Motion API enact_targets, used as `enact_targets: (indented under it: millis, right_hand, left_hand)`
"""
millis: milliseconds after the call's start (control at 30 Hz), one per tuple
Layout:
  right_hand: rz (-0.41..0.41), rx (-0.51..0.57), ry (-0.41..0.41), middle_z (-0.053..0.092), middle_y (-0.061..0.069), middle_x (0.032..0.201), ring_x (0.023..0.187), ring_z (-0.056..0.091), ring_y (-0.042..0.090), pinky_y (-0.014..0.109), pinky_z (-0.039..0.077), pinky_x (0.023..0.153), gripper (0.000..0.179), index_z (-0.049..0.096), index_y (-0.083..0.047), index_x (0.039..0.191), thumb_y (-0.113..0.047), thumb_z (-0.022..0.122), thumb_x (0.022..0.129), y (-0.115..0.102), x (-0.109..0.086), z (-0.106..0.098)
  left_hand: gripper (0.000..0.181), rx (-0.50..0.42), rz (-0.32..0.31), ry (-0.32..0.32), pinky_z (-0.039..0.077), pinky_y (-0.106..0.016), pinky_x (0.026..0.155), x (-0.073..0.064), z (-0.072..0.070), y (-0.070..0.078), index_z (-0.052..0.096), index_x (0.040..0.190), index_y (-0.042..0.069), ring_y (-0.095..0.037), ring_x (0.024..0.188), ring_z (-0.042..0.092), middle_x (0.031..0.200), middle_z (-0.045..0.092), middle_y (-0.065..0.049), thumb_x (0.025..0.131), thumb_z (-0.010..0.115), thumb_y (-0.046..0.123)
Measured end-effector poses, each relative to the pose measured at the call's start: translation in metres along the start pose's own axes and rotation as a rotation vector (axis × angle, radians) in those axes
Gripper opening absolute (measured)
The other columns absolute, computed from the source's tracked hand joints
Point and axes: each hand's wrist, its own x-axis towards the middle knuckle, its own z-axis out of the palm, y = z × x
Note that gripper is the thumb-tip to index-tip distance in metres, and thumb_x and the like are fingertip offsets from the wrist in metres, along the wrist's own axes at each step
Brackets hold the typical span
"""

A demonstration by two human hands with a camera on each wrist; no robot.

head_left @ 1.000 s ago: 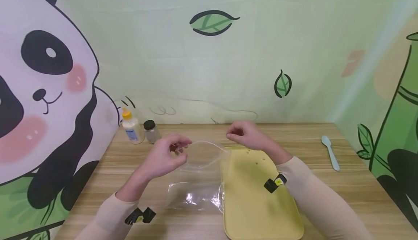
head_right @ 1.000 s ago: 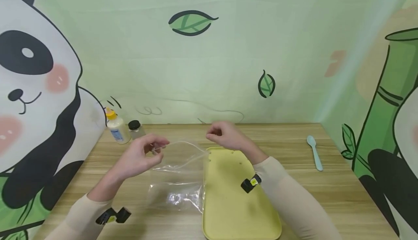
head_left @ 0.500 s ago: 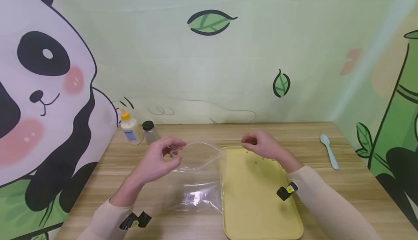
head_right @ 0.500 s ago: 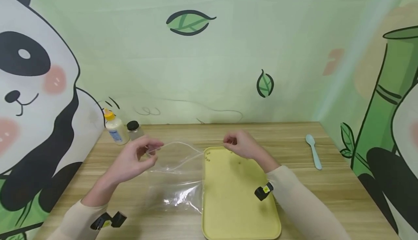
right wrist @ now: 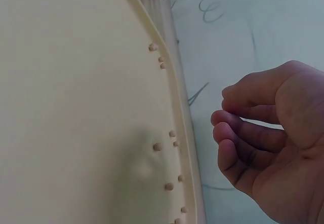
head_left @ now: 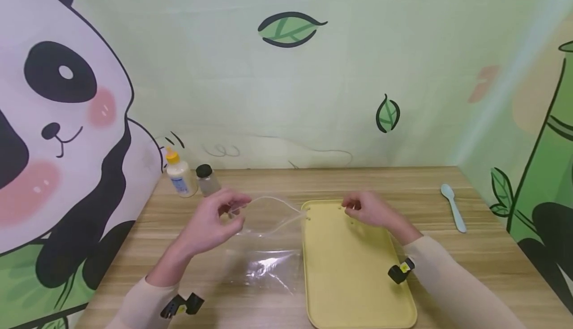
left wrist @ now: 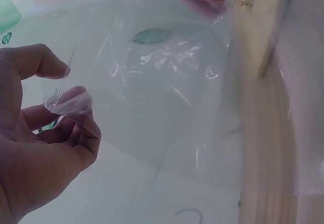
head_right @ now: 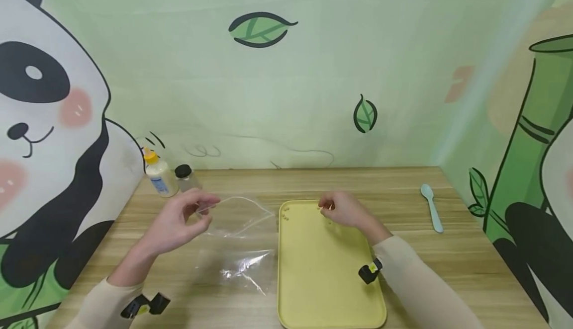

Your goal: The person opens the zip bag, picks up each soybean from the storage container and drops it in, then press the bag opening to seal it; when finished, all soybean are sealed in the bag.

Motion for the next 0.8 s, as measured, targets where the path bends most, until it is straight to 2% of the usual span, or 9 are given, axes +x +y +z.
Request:
enact_targets:
  millis: [133,433,633,800]
  right_hand:
    - [-0.006,-0.020,0.001,0.067,0.002,0.080,0.071,0.058,0.010,0.022,0.050,0.062,0.015,0.070,0.002,0.097,-0.004,0.066,0.084,0.004,-0.003,0.003]
    - [0.040,-0.095,-0.024,0.068,0.002,0.082,0.074,0.060,0.010,0.023,0.052,0.064,0.013,0.071,0.000,0.095,-0.006,0.068,0.084,0.017,-0.006,0.007]
    - [0.072,-0.134,-0.050,0.069,0.000,0.084,0.077,0.061,0.010,0.027,0.054,0.071,0.015,0.072,-0.003,0.097,-0.005,0.067,0.083,0.023,-0.007,0.011]
    - [0.078,-0.169,-0.063,0.067,-0.002,0.082,0.076,0.059,0.009,0.026,0.052,0.069,0.010,0.072,-0.006,0.092,-0.006,0.069,0.083,0.025,-0.009,0.016]
  left_hand:
    - [0.037,0.013,0.014,0.022,0.055,-0.026,0.076,-0.002,0.003,-0.004,0.067,0.111,0.006,-0.016,0.084,0.058,0.095,0.063,0.000,0.075,0.070,-0.005]
    - [0.037,0.044,-0.025,0.039,0.055,-0.028,0.077,-0.004,0.010,-0.010,0.067,0.112,0.006,-0.013,0.086,0.058,0.098,0.064,0.000,0.076,0.070,-0.001]
    - [0.036,0.043,-0.008,0.052,0.054,-0.027,0.077,-0.002,0.014,-0.014,0.067,0.112,0.007,-0.013,0.085,0.058,0.099,0.064,0.000,0.076,0.071,0.000]
    - [0.037,0.046,0.008,0.064,0.054,-0.026,0.075,-0.003,0.016,-0.017,0.067,0.111,0.007,-0.012,0.084,0.058,0.099,0.065,0.000,0.075,0.071,-0.001]
